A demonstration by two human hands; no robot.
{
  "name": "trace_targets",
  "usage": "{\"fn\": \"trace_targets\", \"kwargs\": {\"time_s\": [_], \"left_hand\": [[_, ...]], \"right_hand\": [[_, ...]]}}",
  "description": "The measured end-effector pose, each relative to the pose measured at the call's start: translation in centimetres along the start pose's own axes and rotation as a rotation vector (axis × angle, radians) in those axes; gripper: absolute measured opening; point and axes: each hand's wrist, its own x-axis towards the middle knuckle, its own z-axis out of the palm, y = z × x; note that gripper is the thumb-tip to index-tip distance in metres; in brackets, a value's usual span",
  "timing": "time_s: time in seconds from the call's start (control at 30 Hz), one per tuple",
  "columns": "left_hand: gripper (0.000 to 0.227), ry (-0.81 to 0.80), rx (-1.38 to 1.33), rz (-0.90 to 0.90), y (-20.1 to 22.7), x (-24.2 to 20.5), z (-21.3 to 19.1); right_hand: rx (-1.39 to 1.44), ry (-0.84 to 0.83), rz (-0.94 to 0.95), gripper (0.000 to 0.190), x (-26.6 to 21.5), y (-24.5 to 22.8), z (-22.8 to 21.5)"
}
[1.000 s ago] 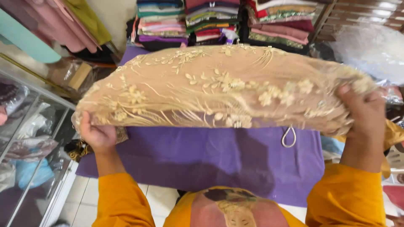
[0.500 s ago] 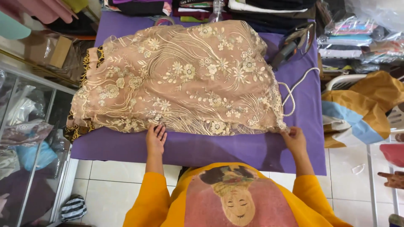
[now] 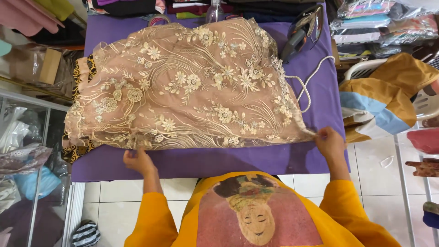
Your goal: Ironing a decorative batik and lace garment on a flat surface.
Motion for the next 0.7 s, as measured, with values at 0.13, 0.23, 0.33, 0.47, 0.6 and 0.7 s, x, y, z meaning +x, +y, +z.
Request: {"fn": "trace_targets", "kwargs": {"time_s": [0.13,0.23,0.33,0.47,0.6,0.7], "left_hand": [[0.063,-0.191,0.26,0.752,9.6,-9.1,2.2],[0.036,-0.729,0.194,0.794,9.9,-12.9,5.7],[0.035,-0.946,0.583,0.897,10.4,-15.3,7.5],[0.035,-0.925,0.528,0.833,10.1,-14.9,6.7],[0.035,-0.927,0.478,0.743,9.3,-13.2,5.7],[0.034,-0.898,0.47,0.726,8.6,-12.1,5.5]], "right_hand": [[-0.025,0.301,-0.394,0.029,-1.8,-3.8,1.7],[0.132,0.172,-0.794,0.03,-3.5,-8.3,5.1],[0.07,0.039,-0.868,0.032,-7.2,-14.0,5.5],[0.115,-0.031,-0.797,0.028,-6.8,-10.0,7.4],[0.055,0.137,-0.527,0.022,-3.9,-3.8,7.8],[0.004,0.242,-0.46,0.028,-2.9,-2.6,7.3]]}}
